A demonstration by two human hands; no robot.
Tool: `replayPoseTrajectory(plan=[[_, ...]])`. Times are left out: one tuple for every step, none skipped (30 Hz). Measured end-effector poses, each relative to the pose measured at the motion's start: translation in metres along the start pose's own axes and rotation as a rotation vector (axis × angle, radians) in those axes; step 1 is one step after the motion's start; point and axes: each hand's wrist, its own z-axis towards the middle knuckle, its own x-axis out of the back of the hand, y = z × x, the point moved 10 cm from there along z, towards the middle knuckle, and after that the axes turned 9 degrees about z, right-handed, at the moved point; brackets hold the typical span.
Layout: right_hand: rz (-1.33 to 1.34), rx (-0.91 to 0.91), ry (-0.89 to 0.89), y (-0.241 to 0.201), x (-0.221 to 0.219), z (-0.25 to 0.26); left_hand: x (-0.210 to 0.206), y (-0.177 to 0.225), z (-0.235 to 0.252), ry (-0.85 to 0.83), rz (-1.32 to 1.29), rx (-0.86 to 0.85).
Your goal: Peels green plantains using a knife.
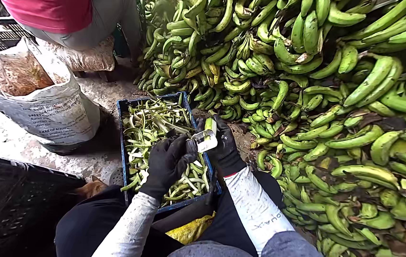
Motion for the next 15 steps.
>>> replayPoseTrajectory(plan=[[0.102, 0.003, 0.0, -0.001, 0.002, 0.0, 0.002, 0.007, -0.001, 0.061, 0.025, -0.053], [0.177, 0.009, 0.006, -0.002, 0.004, 0.0, 0.004, 0.013, -0.002, 0.112, 0.046, -0.092], [0.21, 0.017, 0.007, -0.003, 0.005, -0.001, 0.005, 0.015, -0.003, 0.149, 0.065, -0.113], [0.216, 0.024, 0.022, -0.003, 0.006, -0.002, 0.005, 0.016, -0.004, 0.166, 0.071, -0.118], [0.187, 0.023, 0.04, -0.002, 0.006, -0.003, 0.004, 0.015, -0.004, 0.159, 0.067, -0.106], [0.128, 0.012, 0.04, 0.001, 0.005, -0.005, 0.001, 0.012, -0.003, 0.131, 0.053, -0.078], [0.022, 0.006, 0.028, 0.003, 0.004, -0.006, -0.002, 0.008, -0.002, 0.071, 0.028, -0.025], [-0.119, 0.003, 0.016, 0.006, 0.001, -0.009, -0.006, 0.002, 0.0, -0.013, -0.001, 0.045], [-0.226, -0.016, 0.017, 0.01, 0.0, -0.011, -0.009, -0.005, 0.001, -0.094, -0.026, 0.116], [-0.301, -0.033, 0.018, 0.013, 0.0, -0.012, -0.011, -0.011, 0.002, -0.137, -0.038, 0.157], [-0.366, -0.029, 0.032, 0.014, 0.004, -0.011, -0.013, -0.014, 0.002, -0.153, -0.035, 0.168], [-0.457, -0.003, 0.068, 0.011, 0.01, -0.01, -0.013, -0.015, 0.001, -0.154, -0.013, 0.161], [-0.574, 0.037, 0.128, 0.008, 0.017, -0.009, -0.013, -0.014, 0.0, -0.134, 0.013, 0.145], [-0.717, 0.076, 0.164, 0.005, 0.022, -0.009, -0.014, -0.015, -0.002, -0.129, 0.031, 0.15], [-0.879, 0.109, 0.179, 0.002, 0.023, -0.011, -0.016, -0.017, -0.003, -0.15, 0.03, 0.182]])
